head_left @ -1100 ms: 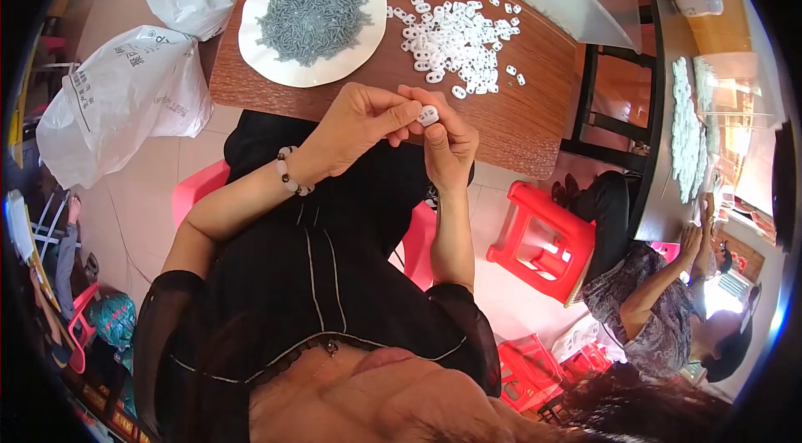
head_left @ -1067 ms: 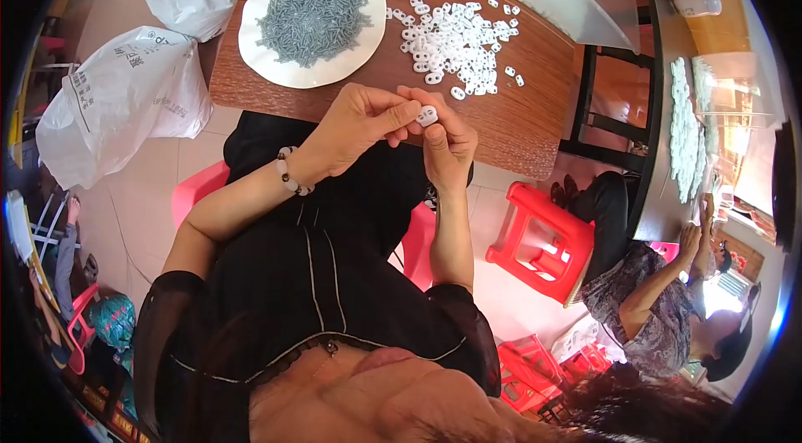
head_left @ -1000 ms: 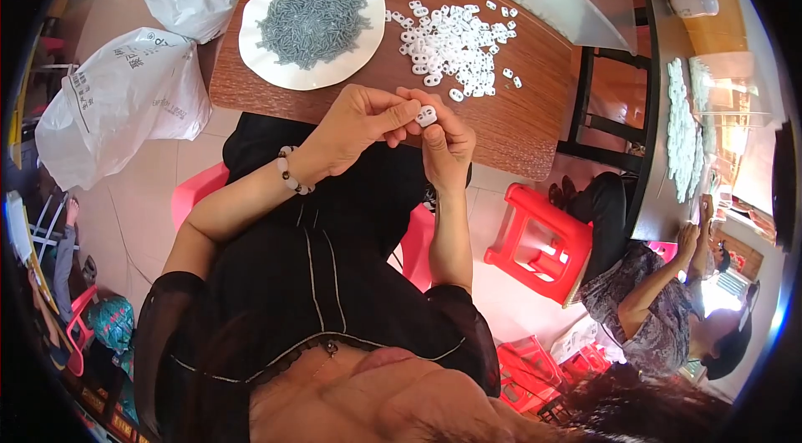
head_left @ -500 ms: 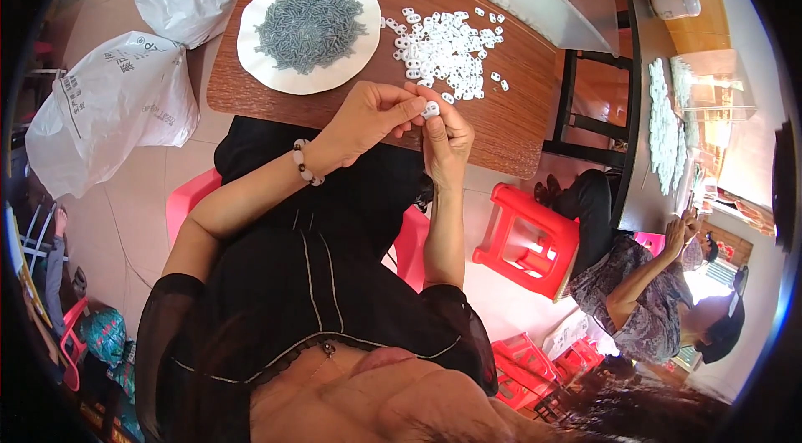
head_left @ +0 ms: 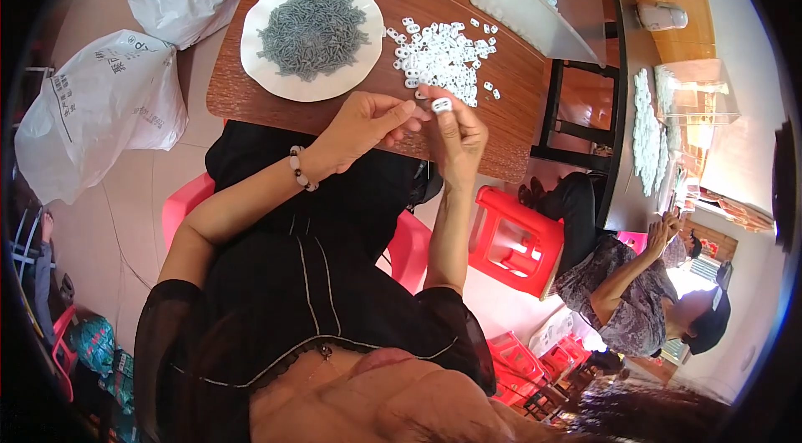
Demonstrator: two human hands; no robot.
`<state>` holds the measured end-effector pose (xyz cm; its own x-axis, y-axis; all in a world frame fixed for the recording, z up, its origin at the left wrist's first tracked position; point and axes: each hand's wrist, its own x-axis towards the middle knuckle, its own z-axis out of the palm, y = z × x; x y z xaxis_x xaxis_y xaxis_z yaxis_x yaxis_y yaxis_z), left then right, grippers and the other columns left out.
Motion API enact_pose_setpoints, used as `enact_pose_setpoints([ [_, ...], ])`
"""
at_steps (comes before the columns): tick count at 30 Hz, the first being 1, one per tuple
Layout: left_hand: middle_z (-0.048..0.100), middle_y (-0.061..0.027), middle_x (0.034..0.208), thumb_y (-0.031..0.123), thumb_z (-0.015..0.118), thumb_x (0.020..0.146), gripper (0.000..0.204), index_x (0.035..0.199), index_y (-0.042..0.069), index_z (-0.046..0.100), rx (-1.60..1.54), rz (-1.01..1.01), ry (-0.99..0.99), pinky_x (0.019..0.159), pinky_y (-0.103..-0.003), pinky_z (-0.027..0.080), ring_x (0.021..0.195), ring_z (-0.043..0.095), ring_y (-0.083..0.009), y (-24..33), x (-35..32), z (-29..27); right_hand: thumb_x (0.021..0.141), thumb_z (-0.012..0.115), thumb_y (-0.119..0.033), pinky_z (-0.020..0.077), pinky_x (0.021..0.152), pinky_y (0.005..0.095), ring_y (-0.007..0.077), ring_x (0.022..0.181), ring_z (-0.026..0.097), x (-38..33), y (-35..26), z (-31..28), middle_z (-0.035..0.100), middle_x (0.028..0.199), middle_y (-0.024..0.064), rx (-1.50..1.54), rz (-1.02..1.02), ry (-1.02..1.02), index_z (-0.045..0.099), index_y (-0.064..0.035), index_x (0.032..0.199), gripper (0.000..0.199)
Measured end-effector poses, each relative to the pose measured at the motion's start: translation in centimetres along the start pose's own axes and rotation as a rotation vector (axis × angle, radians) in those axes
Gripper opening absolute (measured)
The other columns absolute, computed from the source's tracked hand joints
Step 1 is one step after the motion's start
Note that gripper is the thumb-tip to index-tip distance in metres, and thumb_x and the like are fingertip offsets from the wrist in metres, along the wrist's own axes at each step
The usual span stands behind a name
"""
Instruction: Manually inserting small grey pins into white plastic components on a wooden table.
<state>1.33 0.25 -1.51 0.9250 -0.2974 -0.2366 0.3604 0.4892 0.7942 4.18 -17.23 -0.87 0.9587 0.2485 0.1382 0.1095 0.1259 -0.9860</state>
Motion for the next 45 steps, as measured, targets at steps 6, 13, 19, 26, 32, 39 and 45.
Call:
enact_pose_setpoints([
  [6, 0.066, -0.0018, 0.079, 0.029, 0.058, 0.096, 0.031, 0.097, 0.0, 0.07, 0.054, -0.038, -0.024, 0.056, -0.018, 0.044, 0.064, 0.053, -0.0032, -1.3, -0.8, -1.6, 0.095, 0.059, -0.016, 0.0475, 0.065, 0.0221, 0.0081, 0.074, 0.059, 6.3, -7.5, -2.2, 0.07, 0.1, 0.0112, -0.439, -0.136, 0.224, 0.065, 0.0031, 0.114, 0.027],
  [13, 0.065, -0.0026, 0.077, 0.028, 0.057, 0.097, 0.031, 0.097, -0.001, 0.069, 0.006, -0.073, -0.011, 0.057, -0.018, 0.044, 0.063, 0.054, -0.0042, -1.7, -1.0, -1.9, 0.087, 0.066, -0.02, 0.0492, 0.066, 0.023, 0.0088, 0.075, 0.061, 19.4, -11.6, -8.8, 0.071, 0.087, 0.0091, -0.669, -0.281, 0.446, 0.068, 0.0075, 0.104, 0.033],
  [19, 0.065, -0.0024, 0.077, 0.027, 0.058, 0.097, 0.03, 0.097, -0.001, 0.068, -0.045, -0.108, 0.004, 0.058, -0.019, 0.045, 0.064, 0.055, -0.005, -1.6, -0.9, -2.5, 0.083, 0.072, -0.025, 0.0503, 0.079, 0.0269, 0.0162, 0.085, 0.066, 22.5, -8.1, -12.8, 0.072, 0.095, 0.0128, -1.162, -0.274, 0.512, 0.065, 0.0078, 0.11, 0.043],
  [26, 0.065, -0.0032, 0.077, 0.024, 0.058, 0.096, 0.028, 0.095, -0.002, 0.068, 0.0, -0.136, -0.011, 0.059, -0.019, 0.047, 0.064, 0.056, -0.0056, -1.3, -0.7, -2.5, 0.09, 0.065, -0.018, 0.0461, 0.069, 0.022, 0.0067, 0.073, 0.057, 11.6, -6.2, -7.3, 0.067, 0.078, 0.0018, -0.923, -0.288, 0.318, 0.071, 0.0013, 0.09, 0.02],
  [32, 0.064, -0.0022, 0.078, 0.022, 0.058, 0.096, 0.025, 0.093, 0.0, 0.067, 0.009, -0.156, -0.011, 0.06, -0.02, 0.046, 0.064, 0.055, -0.0055, -0.9, -0.5, -2.1, 0.082, 0.07, -0.011, 0.0474, 0.067, 0.0346, 0.025, 0.07, 0.058, 3.7, -1.5, -4.9, 0.067, 0.078, 0.0118, -1.026, -0.1, 0.13, 0.072, -0.005, 0.091, 0.01],
  [39, 0.064, -0.0024, 0.077, 0.022, 0.058, 0.096, 0.025, 0.093, -0.001, 0.067, 0.024, -0.154, 0.019, 0.059, -0.02, 0.045, 0.063, 0.055, -0.0059, -1.2, -0.7, -2.0, 0.079, 0.071, -0.007, 0.046, 0.075, 0.0354, 0.0259, 0.081, 0.057, 3.4, 0.1, -3.6, 0.066, 0.079, 0.0078, -1.109, -0.227, 0.051, 0.073, -0.0081, 0.088, 0.01],
  [45, 0.064, -0.0026, 0.077, 0.024, 0.059, 0.096, 0.027, 0.094, -0.001, 0.068, -0.001, -0.159, 0.016, 0.06, -0.019, 0.046, 0.065, 0.055, -0.0049, -1.2, -0.9, -2.0, 0.079, 0.069, -0.011, 0.0486, 0.074, 0.0396, 0.0294, 0.089, 0.056, 3.9, 0.2, -2.3, 0.064, 0.083, 0.0081, -1.283, -0.166, 0.037, 0.072, -0.0102, 0.09, 0.012],
])
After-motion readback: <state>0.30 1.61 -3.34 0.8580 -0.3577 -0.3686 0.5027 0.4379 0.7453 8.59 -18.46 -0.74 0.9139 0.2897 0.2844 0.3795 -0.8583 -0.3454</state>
